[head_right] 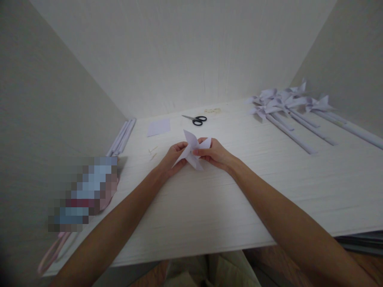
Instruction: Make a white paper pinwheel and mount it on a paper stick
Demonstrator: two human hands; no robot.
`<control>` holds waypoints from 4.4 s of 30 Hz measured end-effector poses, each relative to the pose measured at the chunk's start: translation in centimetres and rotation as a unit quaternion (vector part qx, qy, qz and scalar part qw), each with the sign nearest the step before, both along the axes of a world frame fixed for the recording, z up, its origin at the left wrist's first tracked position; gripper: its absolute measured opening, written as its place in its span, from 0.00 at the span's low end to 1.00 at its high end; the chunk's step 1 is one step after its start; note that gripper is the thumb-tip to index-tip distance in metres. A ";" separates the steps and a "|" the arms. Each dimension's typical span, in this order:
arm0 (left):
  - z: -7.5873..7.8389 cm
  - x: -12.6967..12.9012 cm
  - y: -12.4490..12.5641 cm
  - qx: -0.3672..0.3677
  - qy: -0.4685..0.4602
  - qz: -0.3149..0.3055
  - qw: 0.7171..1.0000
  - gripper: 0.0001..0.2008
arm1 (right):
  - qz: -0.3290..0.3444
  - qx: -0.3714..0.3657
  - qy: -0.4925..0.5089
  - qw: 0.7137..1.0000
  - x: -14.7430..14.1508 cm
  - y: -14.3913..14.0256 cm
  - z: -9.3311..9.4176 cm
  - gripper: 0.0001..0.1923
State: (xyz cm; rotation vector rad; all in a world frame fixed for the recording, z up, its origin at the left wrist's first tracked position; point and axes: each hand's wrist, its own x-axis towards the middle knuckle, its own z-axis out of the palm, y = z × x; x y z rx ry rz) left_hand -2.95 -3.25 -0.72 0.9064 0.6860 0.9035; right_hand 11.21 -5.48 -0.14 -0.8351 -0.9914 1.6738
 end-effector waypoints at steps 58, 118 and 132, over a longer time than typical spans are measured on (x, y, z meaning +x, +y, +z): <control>-0.5 0.0 0.6 0.035 -0.012 0.059 0.998 0.07 | -0.119 0.027 -0.006 0.993 -0.3 0.1 0.0 0.12; -0.1 -0.2 -0.8 0.433 0.271 0.201 0.836 0.05 | -0.111 0.148 -0.274 0.944 0.6 -0.2 0.3 0.11; -0.6 -0.1 -0.6 0.470 0.346 0.199 0.787 0.05 | -0.092 0.137 -0.290 0.943 0.5 -0.2 0.4 0.12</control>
